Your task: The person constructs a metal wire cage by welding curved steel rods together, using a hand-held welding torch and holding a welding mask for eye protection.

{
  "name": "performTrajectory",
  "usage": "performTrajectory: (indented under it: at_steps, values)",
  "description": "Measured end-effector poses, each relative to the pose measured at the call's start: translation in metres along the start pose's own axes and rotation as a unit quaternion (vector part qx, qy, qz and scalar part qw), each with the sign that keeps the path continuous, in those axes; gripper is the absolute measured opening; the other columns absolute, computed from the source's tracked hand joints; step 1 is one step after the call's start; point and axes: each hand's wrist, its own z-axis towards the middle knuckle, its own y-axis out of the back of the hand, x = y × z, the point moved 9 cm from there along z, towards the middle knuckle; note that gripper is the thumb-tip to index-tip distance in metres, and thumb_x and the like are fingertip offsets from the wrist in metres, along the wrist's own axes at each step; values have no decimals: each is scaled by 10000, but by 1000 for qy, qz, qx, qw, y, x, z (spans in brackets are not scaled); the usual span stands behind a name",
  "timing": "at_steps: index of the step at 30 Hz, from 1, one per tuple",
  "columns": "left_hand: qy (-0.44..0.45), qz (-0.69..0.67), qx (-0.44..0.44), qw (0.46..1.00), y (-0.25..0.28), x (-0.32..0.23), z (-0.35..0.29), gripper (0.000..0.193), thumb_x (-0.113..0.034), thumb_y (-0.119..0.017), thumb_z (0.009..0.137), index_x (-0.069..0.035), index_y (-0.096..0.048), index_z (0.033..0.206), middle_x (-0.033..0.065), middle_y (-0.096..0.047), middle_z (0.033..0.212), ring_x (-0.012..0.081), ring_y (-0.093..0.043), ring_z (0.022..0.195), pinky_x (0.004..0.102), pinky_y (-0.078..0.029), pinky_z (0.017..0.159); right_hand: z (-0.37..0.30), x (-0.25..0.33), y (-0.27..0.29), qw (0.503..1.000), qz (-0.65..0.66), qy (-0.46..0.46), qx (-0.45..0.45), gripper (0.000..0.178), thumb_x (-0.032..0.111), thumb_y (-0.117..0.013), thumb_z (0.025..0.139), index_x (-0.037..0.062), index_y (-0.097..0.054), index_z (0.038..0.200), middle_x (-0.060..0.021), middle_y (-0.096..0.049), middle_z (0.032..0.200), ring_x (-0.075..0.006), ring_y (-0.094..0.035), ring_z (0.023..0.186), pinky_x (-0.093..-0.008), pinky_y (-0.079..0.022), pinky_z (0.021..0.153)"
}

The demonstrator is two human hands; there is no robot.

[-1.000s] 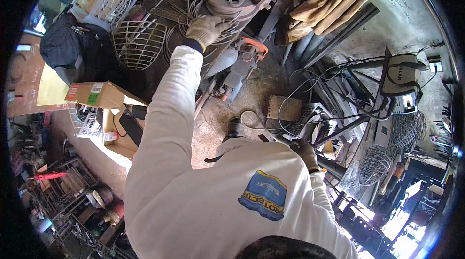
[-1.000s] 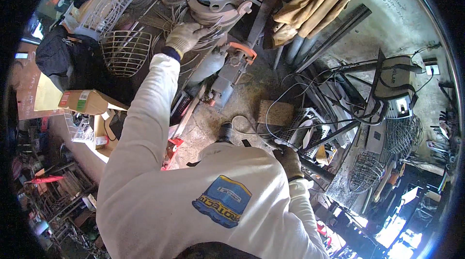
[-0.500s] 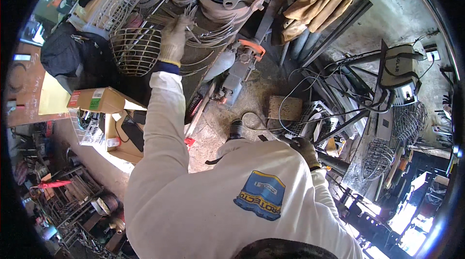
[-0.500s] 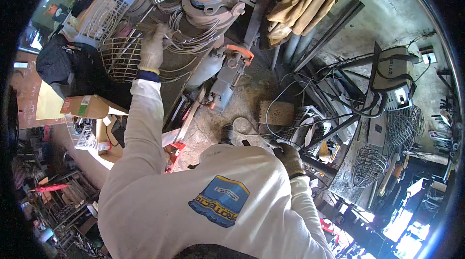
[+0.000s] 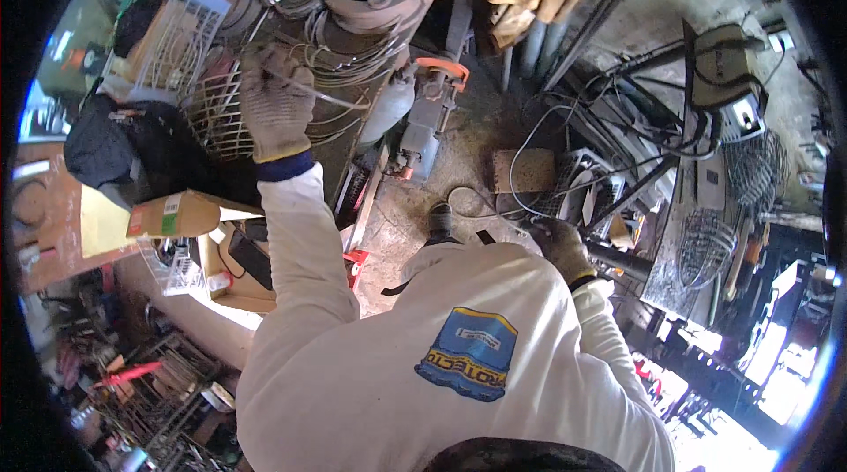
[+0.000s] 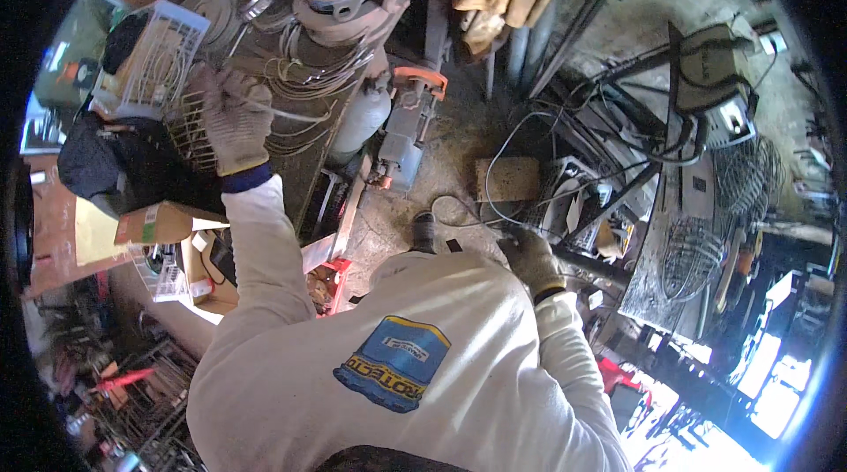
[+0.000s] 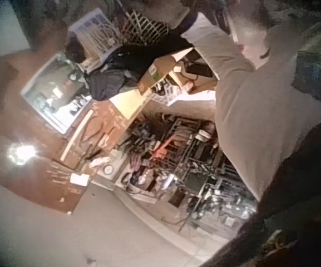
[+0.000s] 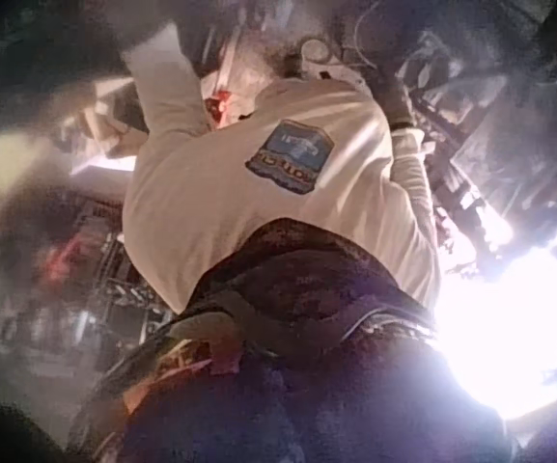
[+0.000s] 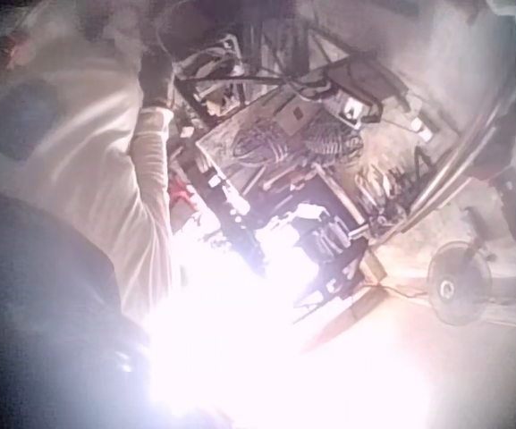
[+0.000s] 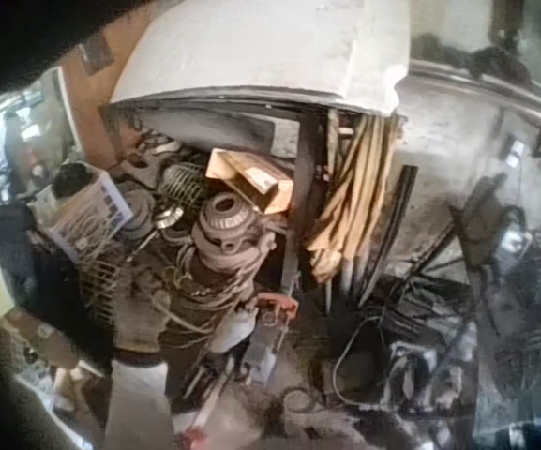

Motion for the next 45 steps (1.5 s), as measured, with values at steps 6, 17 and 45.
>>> performTrajectory:
  at_steps: [6, 17, 45]
  values:
    - [318, -289, 156, 889, -113, 129, -58, 88, -189, -595, 959, -123, -584, 902, -48, -482, 721, 93, -447, 647, 274, -420, 615, -28, 110, 103, 950, 127, 128, -254, 845, 321, -876, 717, 64, -500, 1429, -202, -598, 1340, -429, -581, 1188, -459, -476, 1037]
    - [543, -75, -64, 834, -149, 338, -195, 217, -260, -653, 980, -53, -700, 936, 82, -730, 912, 174, -659, 729, 322, -552, 678, -125, 19, 91, 747, 624, 104, -204, 433, 410, -566, 1026, 38, -616, 1243, -10, -581, 749, -141, -603, 669, -271, -519, 604]
    - [481, 388, 603, 505, -306, 493, -558, 348, -53, -557, 996, 39, -574, 1331, 118, -703, 1165, 170, -675, 1026, 320, -548, 911, -493, -260, 125, 762, 600, 70, -235, 430, 299, -542, 1053, -34, -585, 1322, -60, -680, 867, -146, -674, 788, -311, -577, 738]
